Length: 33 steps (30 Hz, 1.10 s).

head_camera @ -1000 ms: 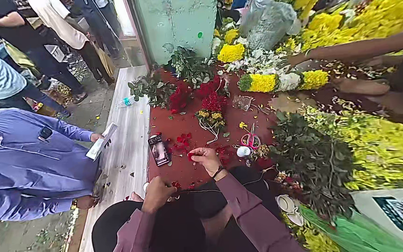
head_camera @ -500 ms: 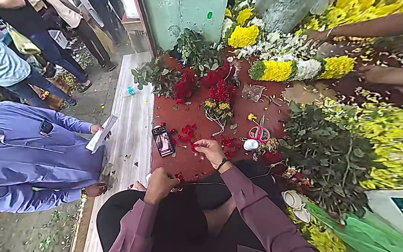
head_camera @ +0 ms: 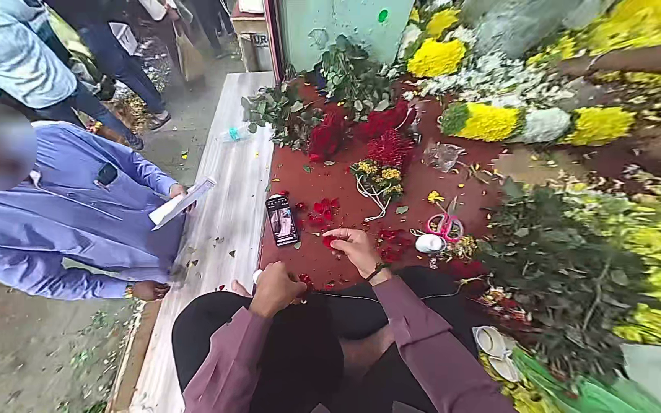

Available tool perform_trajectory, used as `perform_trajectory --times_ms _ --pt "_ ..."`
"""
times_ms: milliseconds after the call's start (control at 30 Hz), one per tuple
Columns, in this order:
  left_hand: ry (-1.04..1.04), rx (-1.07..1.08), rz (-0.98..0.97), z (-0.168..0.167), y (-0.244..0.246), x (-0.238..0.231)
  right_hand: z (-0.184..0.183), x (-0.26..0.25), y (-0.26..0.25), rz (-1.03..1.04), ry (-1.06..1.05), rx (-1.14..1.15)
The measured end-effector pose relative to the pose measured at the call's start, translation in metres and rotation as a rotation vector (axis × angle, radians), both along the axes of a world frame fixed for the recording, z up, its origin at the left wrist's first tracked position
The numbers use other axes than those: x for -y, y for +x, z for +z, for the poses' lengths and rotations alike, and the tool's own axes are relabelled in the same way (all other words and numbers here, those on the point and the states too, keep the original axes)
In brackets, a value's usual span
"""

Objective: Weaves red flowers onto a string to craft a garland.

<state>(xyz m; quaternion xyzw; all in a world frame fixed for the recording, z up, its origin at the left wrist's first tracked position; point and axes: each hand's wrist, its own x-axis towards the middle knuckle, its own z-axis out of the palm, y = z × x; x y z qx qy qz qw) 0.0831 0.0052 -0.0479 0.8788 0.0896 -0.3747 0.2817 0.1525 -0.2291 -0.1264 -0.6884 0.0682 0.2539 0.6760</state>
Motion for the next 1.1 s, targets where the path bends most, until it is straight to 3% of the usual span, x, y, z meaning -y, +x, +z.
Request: perform_trajectory --times_ms 333,867,1100 --pt "0.041 -0.014 -0.003 0.001 -0.001 -0.005 0.0 -0.005 0.0 -0.004 0.121 -0.111" --pt "0.037 -0.021 0.013 -0.001 -0.001 -0.006 0.008 -0.011 -0.006 0.092 0.046 0.051" --pt "0.045 -0.023 0.014 -0.002 -0.001 -0.006 0.008 -0.007 -0.008 0.192 -0.043 0.28"
